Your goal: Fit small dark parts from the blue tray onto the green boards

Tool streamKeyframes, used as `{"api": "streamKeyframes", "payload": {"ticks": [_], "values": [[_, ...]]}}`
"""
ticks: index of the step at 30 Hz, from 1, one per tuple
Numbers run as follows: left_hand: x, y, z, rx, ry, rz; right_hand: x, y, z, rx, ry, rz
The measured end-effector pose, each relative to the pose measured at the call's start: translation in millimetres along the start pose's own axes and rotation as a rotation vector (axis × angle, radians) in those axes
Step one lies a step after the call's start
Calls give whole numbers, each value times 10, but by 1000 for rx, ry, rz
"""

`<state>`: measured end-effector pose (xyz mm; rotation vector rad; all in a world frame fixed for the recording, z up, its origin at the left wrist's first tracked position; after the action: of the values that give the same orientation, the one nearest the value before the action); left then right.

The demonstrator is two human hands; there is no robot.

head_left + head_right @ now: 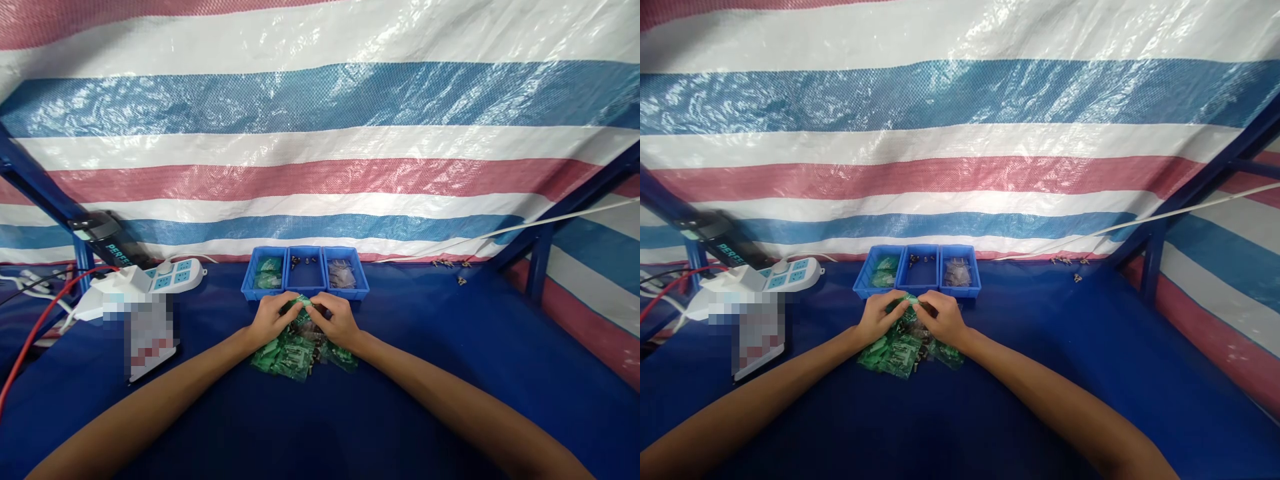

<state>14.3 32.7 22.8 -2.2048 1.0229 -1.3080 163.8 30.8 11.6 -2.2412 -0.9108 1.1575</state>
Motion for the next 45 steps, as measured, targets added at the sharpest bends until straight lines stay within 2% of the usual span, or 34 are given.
{"api": "streamKeyframes", "payload": {"ticks": [4, 10, 19, 26, 45], "values": [[17, -12, -11, 18, 22, 21, -2, 0, 0, 3, 9, -6], [26, -22, -4, -21, 58, -14, -3, 7, -12, 23, -8, -3], [68, -20, -16, 17, 5, 61, -1, -11, 8, -3, -11, -15], [33, -10, -2, -28, 25, 2, -4, -14, 4, -2, -25, -4], [63, -7, -9, -6, -7, 42, 14, -9, 18, 0, -18, 8]]}}
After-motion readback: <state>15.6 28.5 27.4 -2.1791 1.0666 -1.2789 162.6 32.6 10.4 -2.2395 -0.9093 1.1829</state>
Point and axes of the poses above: each hand's wrist, its own y-axis away from the middle knuckle, its own z-axis out of the palm, x = y × z, the point moved 5 cm from there along -y, towards the middle knuckle, and after that the axes turned 12 degrees about y, right-handed, at the moved point
